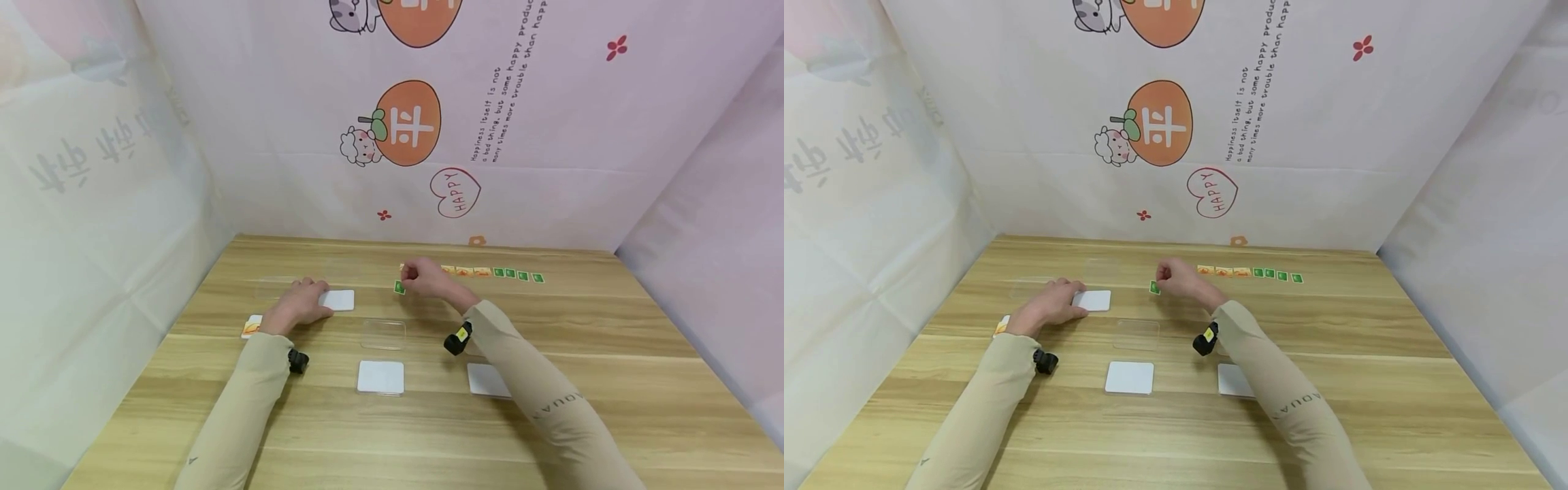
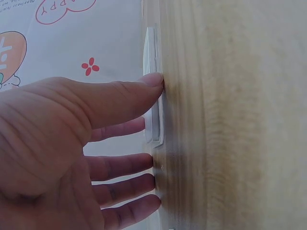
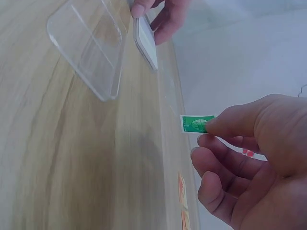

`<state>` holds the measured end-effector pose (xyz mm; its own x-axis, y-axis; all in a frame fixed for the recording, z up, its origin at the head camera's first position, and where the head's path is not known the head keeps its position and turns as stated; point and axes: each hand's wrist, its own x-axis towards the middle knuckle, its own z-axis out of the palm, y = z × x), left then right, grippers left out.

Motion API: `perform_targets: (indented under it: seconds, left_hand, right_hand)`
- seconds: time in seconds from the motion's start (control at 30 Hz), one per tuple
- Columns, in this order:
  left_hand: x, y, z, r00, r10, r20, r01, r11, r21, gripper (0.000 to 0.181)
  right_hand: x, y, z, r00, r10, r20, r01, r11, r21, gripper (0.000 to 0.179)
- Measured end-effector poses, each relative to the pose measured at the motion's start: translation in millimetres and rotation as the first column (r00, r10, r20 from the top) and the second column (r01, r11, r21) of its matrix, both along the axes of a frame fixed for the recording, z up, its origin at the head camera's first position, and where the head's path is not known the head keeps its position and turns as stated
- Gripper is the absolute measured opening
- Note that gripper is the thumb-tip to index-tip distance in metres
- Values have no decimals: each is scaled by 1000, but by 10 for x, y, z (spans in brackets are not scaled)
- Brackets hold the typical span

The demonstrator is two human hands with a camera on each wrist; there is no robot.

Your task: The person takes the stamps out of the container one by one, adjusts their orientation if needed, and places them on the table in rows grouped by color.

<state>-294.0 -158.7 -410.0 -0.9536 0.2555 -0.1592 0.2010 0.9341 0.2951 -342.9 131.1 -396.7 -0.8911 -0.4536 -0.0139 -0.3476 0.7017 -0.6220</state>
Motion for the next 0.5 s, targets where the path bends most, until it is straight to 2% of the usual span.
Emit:
perform_targets:
  seconds: [0.2, 0.5]
  left_hand:
    - [3, 7, 2, 1000, 0, 0, 0, 1000, -1, 60]
    - [8, 6, -12, 1000, 5, -4, -5, 1000, 3, 61]
  right_hand:
    - [19, 130, 22, 998, -35, 47, 36, 999, -19, 4]
    - [28, 292, 14, 998, -45, 51, 47, 998, -44, 3]
